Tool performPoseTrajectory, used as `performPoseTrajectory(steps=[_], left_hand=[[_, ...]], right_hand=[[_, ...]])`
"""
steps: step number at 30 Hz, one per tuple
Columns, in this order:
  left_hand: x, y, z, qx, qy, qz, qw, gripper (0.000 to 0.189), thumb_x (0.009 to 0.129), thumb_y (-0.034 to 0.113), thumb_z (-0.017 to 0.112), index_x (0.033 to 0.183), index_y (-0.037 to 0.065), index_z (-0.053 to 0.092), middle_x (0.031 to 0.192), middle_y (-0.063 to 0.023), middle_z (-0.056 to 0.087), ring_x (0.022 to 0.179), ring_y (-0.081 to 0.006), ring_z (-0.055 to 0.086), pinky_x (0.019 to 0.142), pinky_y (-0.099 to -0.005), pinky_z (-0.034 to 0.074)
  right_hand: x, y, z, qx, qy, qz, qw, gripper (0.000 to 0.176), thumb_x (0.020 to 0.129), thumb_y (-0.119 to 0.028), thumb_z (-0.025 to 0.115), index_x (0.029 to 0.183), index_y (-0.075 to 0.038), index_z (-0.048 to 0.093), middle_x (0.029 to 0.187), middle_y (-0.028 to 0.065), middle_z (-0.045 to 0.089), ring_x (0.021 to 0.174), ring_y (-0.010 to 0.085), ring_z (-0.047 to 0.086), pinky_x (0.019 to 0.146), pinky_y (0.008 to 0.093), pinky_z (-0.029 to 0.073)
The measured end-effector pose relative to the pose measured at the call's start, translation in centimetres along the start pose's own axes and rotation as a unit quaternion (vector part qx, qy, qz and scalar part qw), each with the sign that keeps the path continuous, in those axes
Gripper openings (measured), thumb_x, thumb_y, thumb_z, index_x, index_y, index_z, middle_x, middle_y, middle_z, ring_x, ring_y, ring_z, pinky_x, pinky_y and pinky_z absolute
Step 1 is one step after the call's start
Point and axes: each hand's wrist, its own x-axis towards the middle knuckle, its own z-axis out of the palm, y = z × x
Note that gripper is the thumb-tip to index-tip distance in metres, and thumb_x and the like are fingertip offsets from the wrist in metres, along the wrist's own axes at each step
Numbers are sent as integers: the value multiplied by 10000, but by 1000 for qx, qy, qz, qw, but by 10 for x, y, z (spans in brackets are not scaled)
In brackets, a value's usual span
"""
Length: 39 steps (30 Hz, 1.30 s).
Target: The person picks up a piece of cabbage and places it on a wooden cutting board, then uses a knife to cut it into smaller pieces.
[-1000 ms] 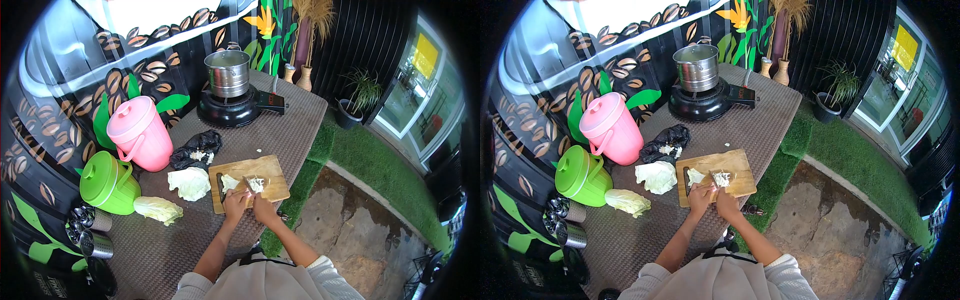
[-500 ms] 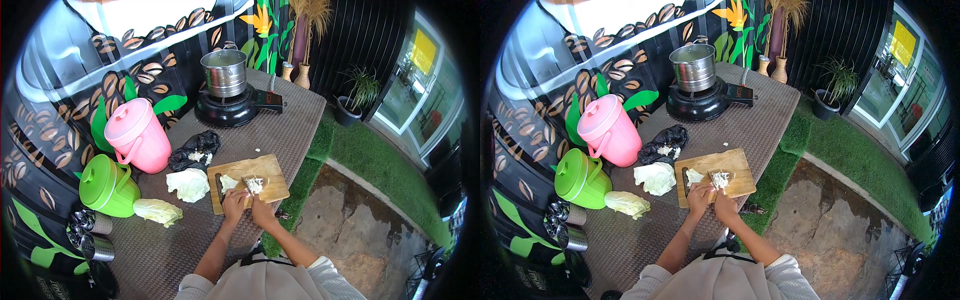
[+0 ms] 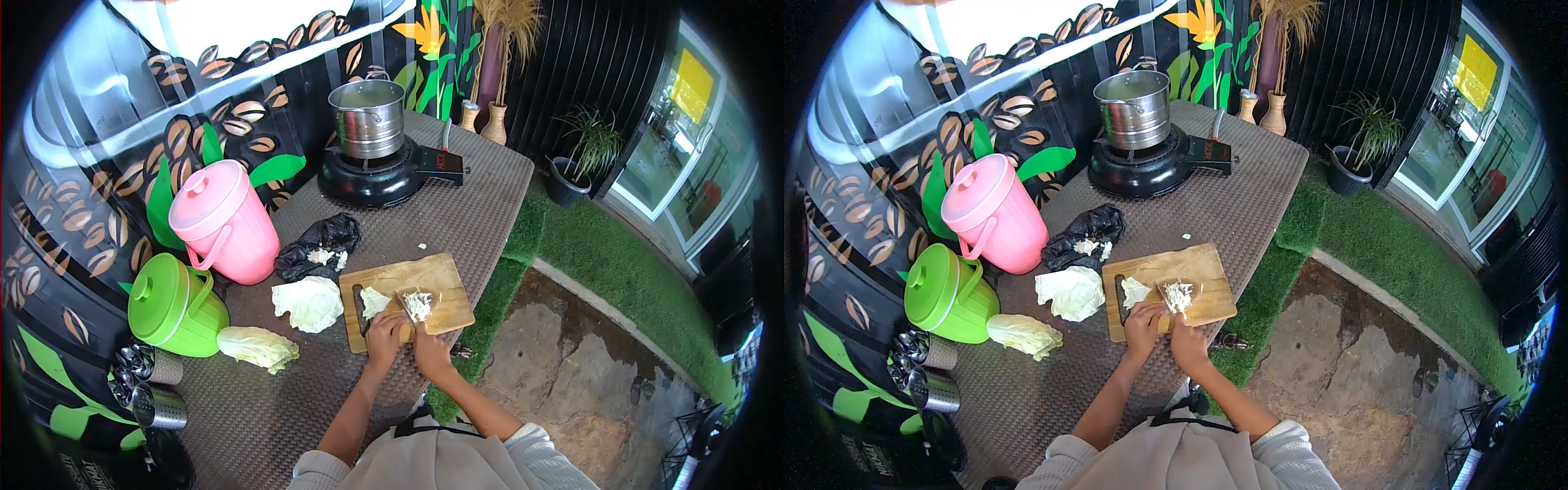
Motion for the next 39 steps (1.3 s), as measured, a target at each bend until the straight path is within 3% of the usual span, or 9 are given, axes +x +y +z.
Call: performPoseTrajectory(steps=[10, 12, 15, 22, 24, 27, 28, 35, 39], left_hand=[[2, -6, -1, -27, -8, 6, 1000, 114, 778, 49, 637, 859, 19, 711, 890, -119, 682, 882, -263, 607, 779, -340, 486], [2, -6, 0, -9, 3, 26, 1000, 107, 775, 40, 638, 845, 32, 718, 869, -113, 680, 872, -262, 606, 776, -337, 485], [1, -8, -1, -16, -6, 24, 1000, 110, 762, 24, 643, 839, 35, 720, 849, -109, 677, 864, -260, 605, 774, -336, 484], [1, -9, -2, -45, -12, 1, 999, 121, 745, 4, 645, 843, 22, 714, 877, -114, 682, 863, -256, 614, 772, -331, 488], [0, -9, 0, -32, -7, -4, 999, 112, 744, 2, 646, 832, 18, 713, 881, -112, 685, 865, -254, 617, 773, -330, 490], [1, -7, -1, -41, -4, 4, 999, 113, 739, 8, 661, 838, 22, 715, 876, -110, 688, 866, -250, 617, 773, -328, 491], [1, -8, 0, -41, -4, 4, 999, 113, 739, 8, 661, 838, 22, 715, 876, -110, 688, 866, -250, 617, 773, -328, 491], [2, -5, 0, -45, 8, 1, 999, 103, 745, 47, 688, 840, 17, 717, 873, -114, 690, 858, -245, 622, 764, -329, 495], [0, -9, 1, -53, 24, -16, 998, 114, 714, 44, 720, 827, 28, 724, 856, -101, 695, 857, -231, 616, 765, -319, 492]], right_hand=[[17, 7, -13, 10, -21, -79, 997, 188, 909, -160, 440, 1021, -14, 402, 734, 266, 620, 714, 435, 635, 636, 529, 510], [4, 3, -6, -33, 15, -52, 998, 198, 919, -180, 446, 1013, -10, 404, 745, 270, 618, 726, 432, 634, 634, 525, 508], [3, -2, -2, -11, -4, -14, 1000, 212, 921, -190, 455, 1014, -7, 404, 753, 278, 614, 732, 434, 629, 635, 530, 504], [25, 5, -10, 17, -18, -67, 997, 224, 927, -195, 438, 1033, -1, 405, 749, 262, 619, 715, 436, 627, 632, 521, 506], [11, 4, -9, -20, -13, -50, 998, 193, 874, -121, 476, 1019, -6, 418, 743, 226, 644, 699, 369, 665, 585, 465, 537], [-5, 0, 10, -50, 50, -30, 997, 197, 872, -122, 474, 1024, -10, 418, 720, 216, 645, 691, 366, 666, 586, 446, 544], [-5, -3, 11, -64, 22, -5, 998, 182, 871, -114, 466, 1017, -16, 423, 708, 207, 648, 681, 360, 668, 574, 430, 547], [11, 6, 9, -21, 6, -29, 999, 181, 889, -149, 470, 1007, -25, 409, 733, 232, 638, 697, 380, 660, 583, 456, 539], [1, -3, 19, -43, 59, -25, 997, 178, 894, -149, 457, 1009, -23, 410, 741, 230, 642, 696, 360, 667, 588, 445, 542]])
